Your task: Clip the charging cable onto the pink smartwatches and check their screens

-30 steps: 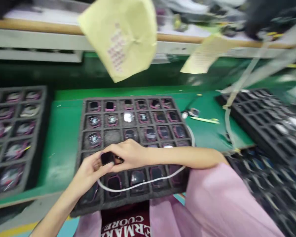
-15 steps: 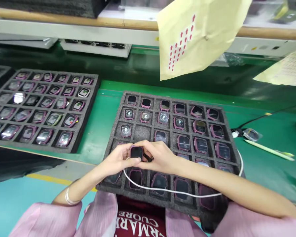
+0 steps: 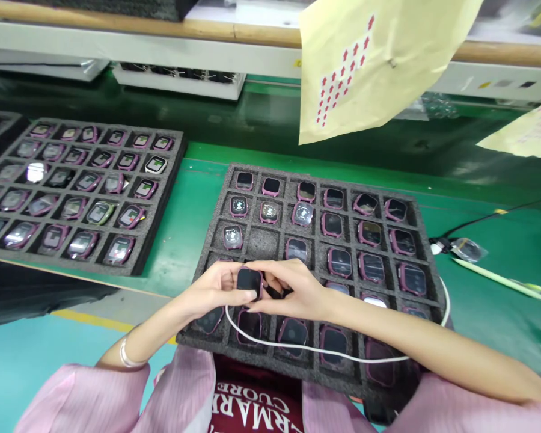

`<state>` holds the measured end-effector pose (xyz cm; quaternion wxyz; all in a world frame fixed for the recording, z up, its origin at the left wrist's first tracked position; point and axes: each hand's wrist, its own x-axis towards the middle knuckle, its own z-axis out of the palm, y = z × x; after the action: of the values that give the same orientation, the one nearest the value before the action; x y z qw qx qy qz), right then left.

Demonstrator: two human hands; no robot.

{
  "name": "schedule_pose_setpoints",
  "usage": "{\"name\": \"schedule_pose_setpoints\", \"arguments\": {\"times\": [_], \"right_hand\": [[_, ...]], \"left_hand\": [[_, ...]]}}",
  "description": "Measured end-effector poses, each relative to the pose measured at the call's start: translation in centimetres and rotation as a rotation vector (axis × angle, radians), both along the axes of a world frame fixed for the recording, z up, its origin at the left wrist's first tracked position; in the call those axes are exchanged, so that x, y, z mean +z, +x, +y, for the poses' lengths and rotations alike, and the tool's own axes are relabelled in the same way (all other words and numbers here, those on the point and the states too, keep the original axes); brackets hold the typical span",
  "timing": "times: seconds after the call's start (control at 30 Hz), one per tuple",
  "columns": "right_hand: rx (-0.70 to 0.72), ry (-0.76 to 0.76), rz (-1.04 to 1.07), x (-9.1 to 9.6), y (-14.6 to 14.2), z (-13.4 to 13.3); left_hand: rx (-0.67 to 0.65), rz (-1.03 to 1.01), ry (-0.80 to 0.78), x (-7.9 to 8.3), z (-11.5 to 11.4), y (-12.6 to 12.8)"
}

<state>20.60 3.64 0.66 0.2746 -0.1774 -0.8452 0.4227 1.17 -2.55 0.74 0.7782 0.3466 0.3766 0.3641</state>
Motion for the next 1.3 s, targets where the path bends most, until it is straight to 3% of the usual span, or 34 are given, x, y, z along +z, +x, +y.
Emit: {"name": "schedule_pose_setpoints", "arguments": {"times": [0.13,0.27,0.5,0.57,0.77,0.97,1.3], "right_hand": [[0.032,-0.315,0.136,0.3,-0.3,0.0],[0.004,-0.579,0.138,0.2,-0.8,0.0],[0.092,-0.690,0.134,-0.5,-0.8,-0.1],[0.091,-0.611,0.113,-0.2,-0.7,0.1],[-0.003,-0.120,-0.030,1.3,-0.2,1.5],[-0.033,0.287,-0.269,1.4,0.5,1.5],[-0.072,0.426,-0.288,1.0,0.1,0.8]], "left_hand": [[-0.131,-0.190,-0.089,-0.1,0.1,-0.6],[-0.178,-0.214,-0.097,-0.1,0.4,-0.9],[-0.322,-0.244,-0.130,0.1,0.4,-1.0],[-0.302,-0.236,-0.131,0.2,0.3,-0.9],[0.108,-0.003,0.052,-0.1,0.4,0.3],[0.101,0.146,0.113,-0.4,0.2,0.9],[0.119,0.141,0.170,-0.6,-0.1,1.0]]}}
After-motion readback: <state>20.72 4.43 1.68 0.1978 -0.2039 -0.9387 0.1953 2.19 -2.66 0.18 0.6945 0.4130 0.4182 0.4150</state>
